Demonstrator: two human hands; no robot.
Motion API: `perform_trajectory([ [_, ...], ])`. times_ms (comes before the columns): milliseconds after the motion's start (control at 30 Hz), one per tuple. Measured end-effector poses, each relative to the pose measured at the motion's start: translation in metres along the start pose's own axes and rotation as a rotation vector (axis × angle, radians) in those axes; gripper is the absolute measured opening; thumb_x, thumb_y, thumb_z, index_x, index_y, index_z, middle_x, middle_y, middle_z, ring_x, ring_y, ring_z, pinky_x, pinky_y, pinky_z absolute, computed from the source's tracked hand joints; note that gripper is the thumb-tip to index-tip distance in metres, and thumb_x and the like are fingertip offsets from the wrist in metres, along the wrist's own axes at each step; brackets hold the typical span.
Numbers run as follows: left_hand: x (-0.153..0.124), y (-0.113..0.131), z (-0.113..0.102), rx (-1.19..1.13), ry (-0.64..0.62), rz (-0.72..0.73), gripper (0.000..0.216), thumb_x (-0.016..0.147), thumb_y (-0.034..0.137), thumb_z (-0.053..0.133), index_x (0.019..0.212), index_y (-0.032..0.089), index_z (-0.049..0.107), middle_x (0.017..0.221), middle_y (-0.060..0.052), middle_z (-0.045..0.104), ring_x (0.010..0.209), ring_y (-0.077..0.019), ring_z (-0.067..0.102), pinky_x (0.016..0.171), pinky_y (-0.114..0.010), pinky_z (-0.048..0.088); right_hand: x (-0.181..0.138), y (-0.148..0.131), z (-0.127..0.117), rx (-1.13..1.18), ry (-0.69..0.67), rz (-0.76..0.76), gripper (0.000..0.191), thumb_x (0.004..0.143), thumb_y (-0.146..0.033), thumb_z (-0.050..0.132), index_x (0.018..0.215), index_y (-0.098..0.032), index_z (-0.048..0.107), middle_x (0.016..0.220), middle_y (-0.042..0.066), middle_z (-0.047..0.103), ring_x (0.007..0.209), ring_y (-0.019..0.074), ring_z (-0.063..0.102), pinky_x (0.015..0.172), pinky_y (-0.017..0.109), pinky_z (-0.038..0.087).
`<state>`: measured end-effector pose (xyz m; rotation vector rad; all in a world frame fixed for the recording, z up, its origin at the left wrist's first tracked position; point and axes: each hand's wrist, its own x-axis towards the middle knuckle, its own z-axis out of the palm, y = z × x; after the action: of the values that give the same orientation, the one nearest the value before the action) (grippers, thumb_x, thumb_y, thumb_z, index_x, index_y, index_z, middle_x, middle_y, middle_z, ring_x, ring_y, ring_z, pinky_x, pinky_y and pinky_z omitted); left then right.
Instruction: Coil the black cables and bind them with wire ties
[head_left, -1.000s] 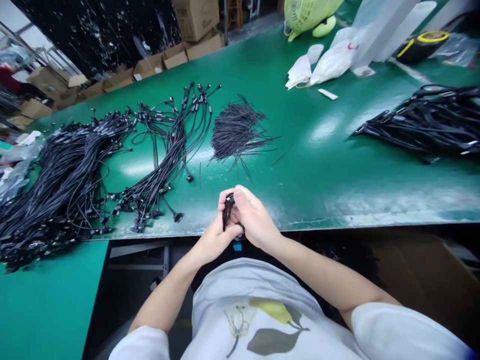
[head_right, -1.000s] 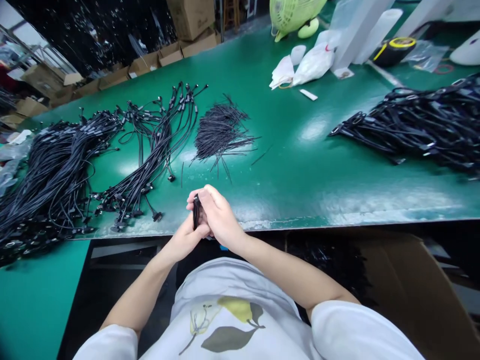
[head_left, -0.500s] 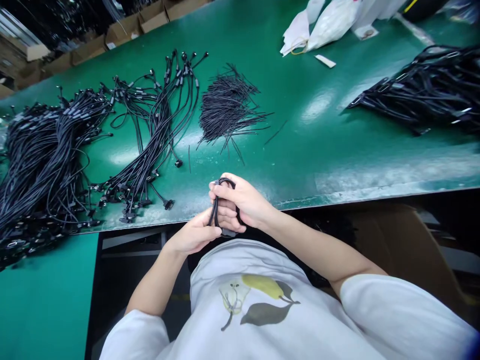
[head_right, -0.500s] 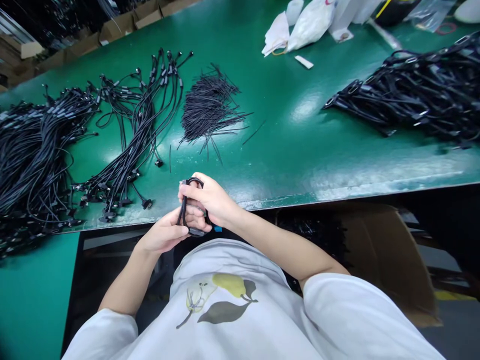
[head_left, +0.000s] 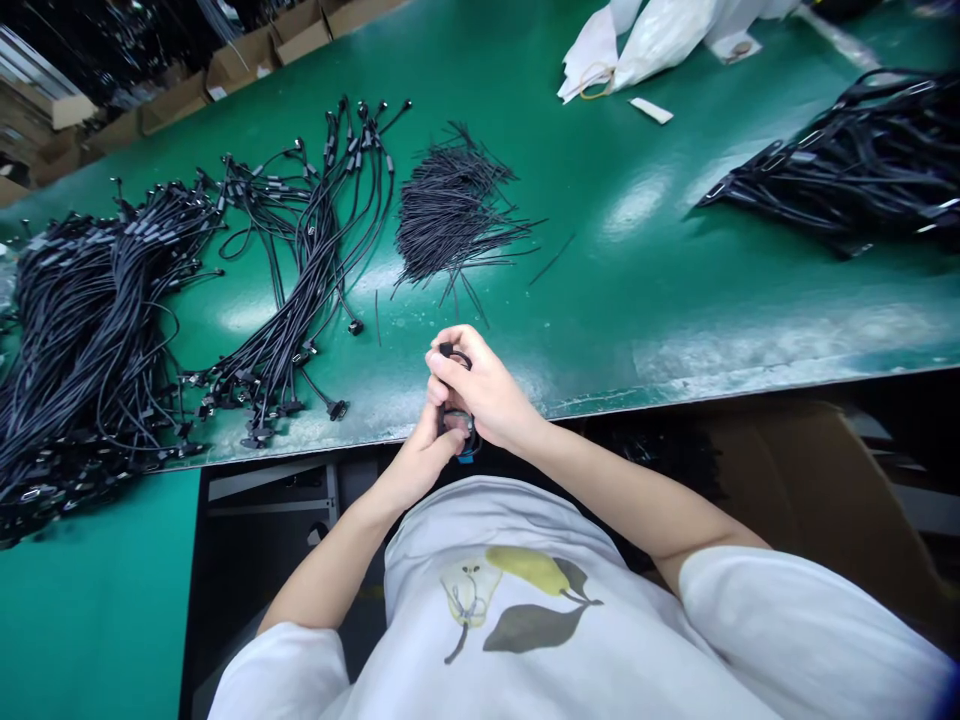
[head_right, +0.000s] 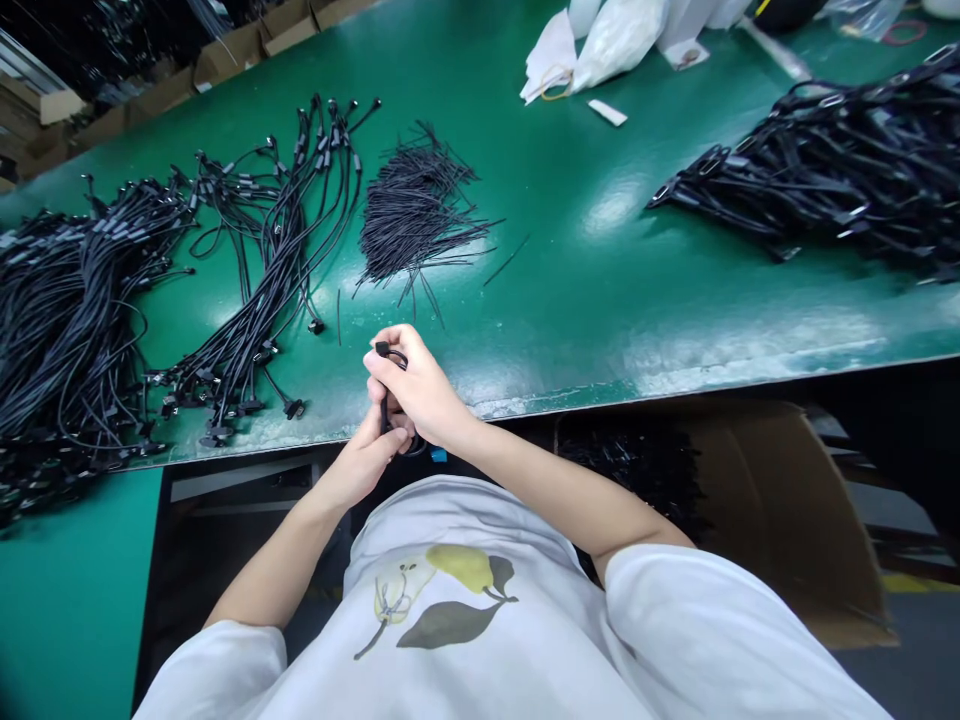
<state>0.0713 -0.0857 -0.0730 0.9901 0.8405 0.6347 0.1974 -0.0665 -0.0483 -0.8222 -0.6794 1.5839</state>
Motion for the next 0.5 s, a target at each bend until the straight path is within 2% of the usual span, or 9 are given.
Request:
perform_trajectory([
  [33,0.000,0.001,0.001,0.008,-0.031,-0.005,0.048,0.077,0.025,0.069,0.123,0.025,0.054,0.099,-0.001,0.058,0.088,-0.0140,0.053,0.078,-0.027,0.043,0.000,0.000,0.001,-0.005,-0.006,-0.039,0.028,0.084,-0.036,0.063,0.100,-0.024,0.043,0.069,-0.008,0.049,0.047,0.0036,0.045,0.040,0.014,0.034],
  [100,-0.001,0.004,0.003,-0.009,-0.109,-0.043,0.043,0.078,0.024,0.069,0.119,0.023,0.057,0.102,-0.003,0.060,0.098,-0.0176,0.054,0.087,-0.031,0.043,0.000,-0.003,0.003,-0.025,-0.010,-0.114,0.025,0.085,-0.034,0.062,0.101,-0.023,0.046,0.070,-0.008,0.046,0.049,0.0026,0.045,0.045,0.015,0.038],
  [167,-0.002,0.008,0.007,-0.050,-0.184,-0.102,0.032,0.080,0.031,0.069,0.108,0.018,0.060,0.095,-0.005,0.061,0.092,-0.0187,0.057,0.082,-0.033,0.046,0.001,-0.007,0.004,-0.078,-0.017,-0.132,0.020,0.088,-0.033,0.058,0.100,-0.022,0.047,0.066,-0.009,0.045,0.047,0.0029,0.043,0.045,0.016,0.039],
  [267,-0.003,0.013,0.012,-0.098,-0.243,-0.131,0.033,0.080,0.044,0.068,0.090,0.014,0.058,0.079,-0.003,0.056,0.073,-0.0144,0.055,0.067,-0.029,0.047,0.002,-0.014,0.001,-0.118,-0.098,-0.006,0.018,0.089,-0.032,0.057,0.101,-0.023,0.047,0.062,-0.009,0.044,0.046,0.0047,0.045,0.043,0.016,0.038],
  [333,-0.004,0.015,0.015,-0.161,-0.251,-0.158,0.042,0.078,0.054,0.066,0.086,0.014,0.056,0.068,0.001,0.048,0.062,-0.0114,0.049,0.059,-0.026,0.044,0.004,-0.018,-0.001,-0.042,-0.138,0.085,0.019,0.087,-0.031,0.059,0.098,-0.022,0.047,0.063,-0.010,0.042,0.043,0.0029,0.039,0.039,0.015,0.034],
  [400,-0.004,0.016,0.019,-0.267,-0.224,-0.229,0.051,0.078,0.064,0.059,0.087,0.015,0.055,0.063,0.003,0.042,0.056,-0.0102,0.043,0.054,-0.025,0.041,0.007,-0.022,-0.003,0.043,-0.144,0.121,0.019,0.085,-0.031,0.061,0.094,-0.021,0.047,0.063,-0.011,0.039,0.039,0.0001,0.028,0.035,0.012,0.025],
  [500,-0.004,0.019,0.025,-0.397,-0.143,-0.285,0.044,0.084,0.058,0.054,0.085,0.014,0.056,0.063,0.003,0.041,0.056,-0.0100,0.042,0.053,-0.024,0.038,0.013,-0.025,-0.006,0.122,-0.132,0.118,0.022,0.083,-0.032,0.063,0.089,-0.020,0.046,0.063,-0.011,0.037,0.038,-0.0013,0.018,0.033,0.011,0.014],
])
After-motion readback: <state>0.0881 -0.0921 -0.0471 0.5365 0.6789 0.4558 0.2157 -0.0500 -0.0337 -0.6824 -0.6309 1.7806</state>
